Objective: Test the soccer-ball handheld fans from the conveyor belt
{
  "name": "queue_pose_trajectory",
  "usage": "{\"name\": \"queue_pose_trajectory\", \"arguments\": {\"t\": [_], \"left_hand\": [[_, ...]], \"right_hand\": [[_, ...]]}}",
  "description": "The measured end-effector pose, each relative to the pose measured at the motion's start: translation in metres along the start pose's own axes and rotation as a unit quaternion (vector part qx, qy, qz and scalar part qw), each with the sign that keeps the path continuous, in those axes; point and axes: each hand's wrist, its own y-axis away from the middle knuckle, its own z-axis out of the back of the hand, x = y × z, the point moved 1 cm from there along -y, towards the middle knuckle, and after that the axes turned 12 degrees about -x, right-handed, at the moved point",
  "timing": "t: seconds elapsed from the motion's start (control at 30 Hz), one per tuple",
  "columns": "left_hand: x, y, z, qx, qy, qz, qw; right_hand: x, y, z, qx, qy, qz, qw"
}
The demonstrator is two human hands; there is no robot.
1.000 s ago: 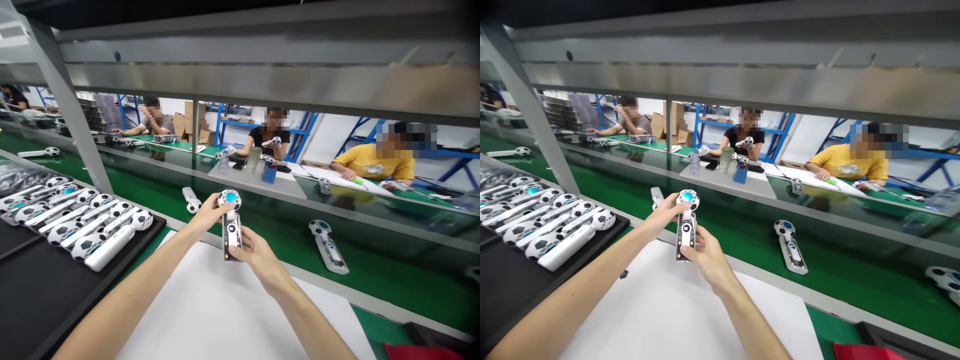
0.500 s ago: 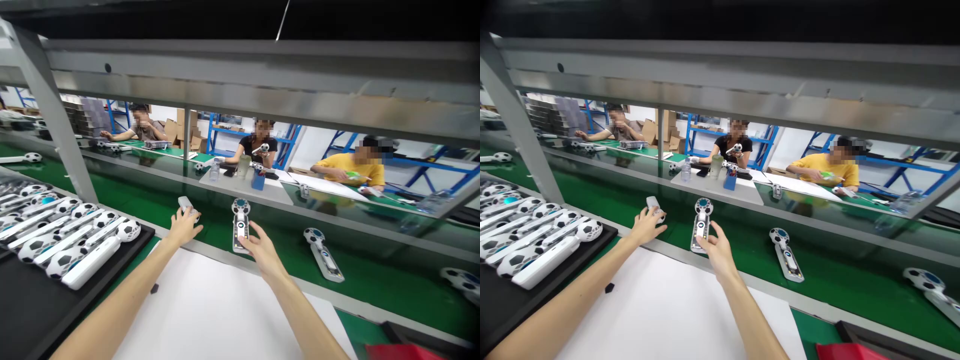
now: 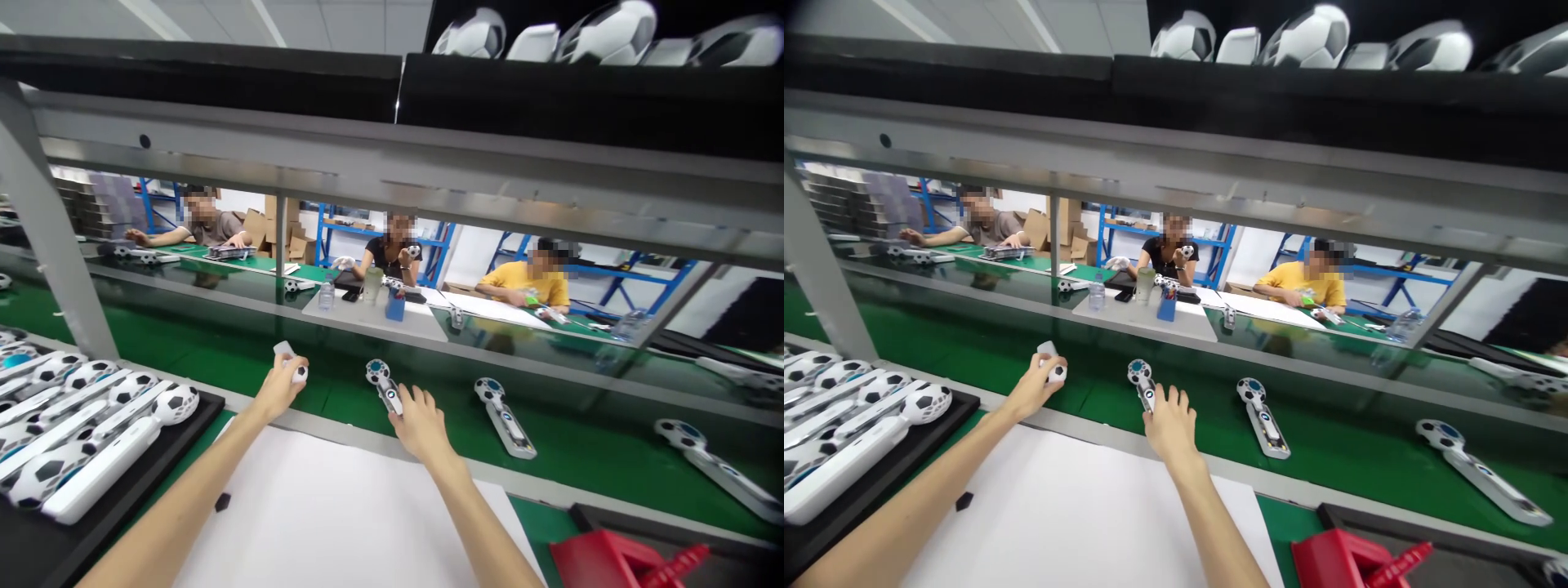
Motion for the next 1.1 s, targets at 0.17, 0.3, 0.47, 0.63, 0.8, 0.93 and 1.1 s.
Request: {"name": "queue_pose_trajectory", "arguments": {"t": [0.17,0.3,0.47,0.63,0.8,0.93,1.1], "left_hand": [[-0.074,0.004,0.06,0.033,0.147,0.021,0.988],[-0.12,0.027,0.102,0.134,0.351,0.083,0.923],[-0.13,0.037,0.118,0.112,0.439,0.139,0.881],[-0.132,0.035,0.119,0.119,0.454,0.125,0.874],[-0.133,0.039,0.118,0.129,0.424,0.068,0.894],[-0.133,0.041,0.11,0.095,0.358,0.043,0.928],[-0.136,0.039,0.098,0.087,0.411,0.016,0.907]], "right_hand": [[0.032,0.016,0.02,0.018,-0.113,0.103,0.988],[0.063,0.043,0.028,0.113,-0.278,0.16,0.94],[0.088,0.071,0.035,0.235,-0.435,0.152,0.856],[0.088,0.074,0.047,0.107,-0.352,0.209,0.906],[0.085,0.071,0.052,-0.001,-0.194,0.256,0.947],[0.082,0.066,0.049,-0.121,-0.069,0.313,0.939],[0.074,0.06,0.043,-0.167,-0.036,0.344,0.923]]}}
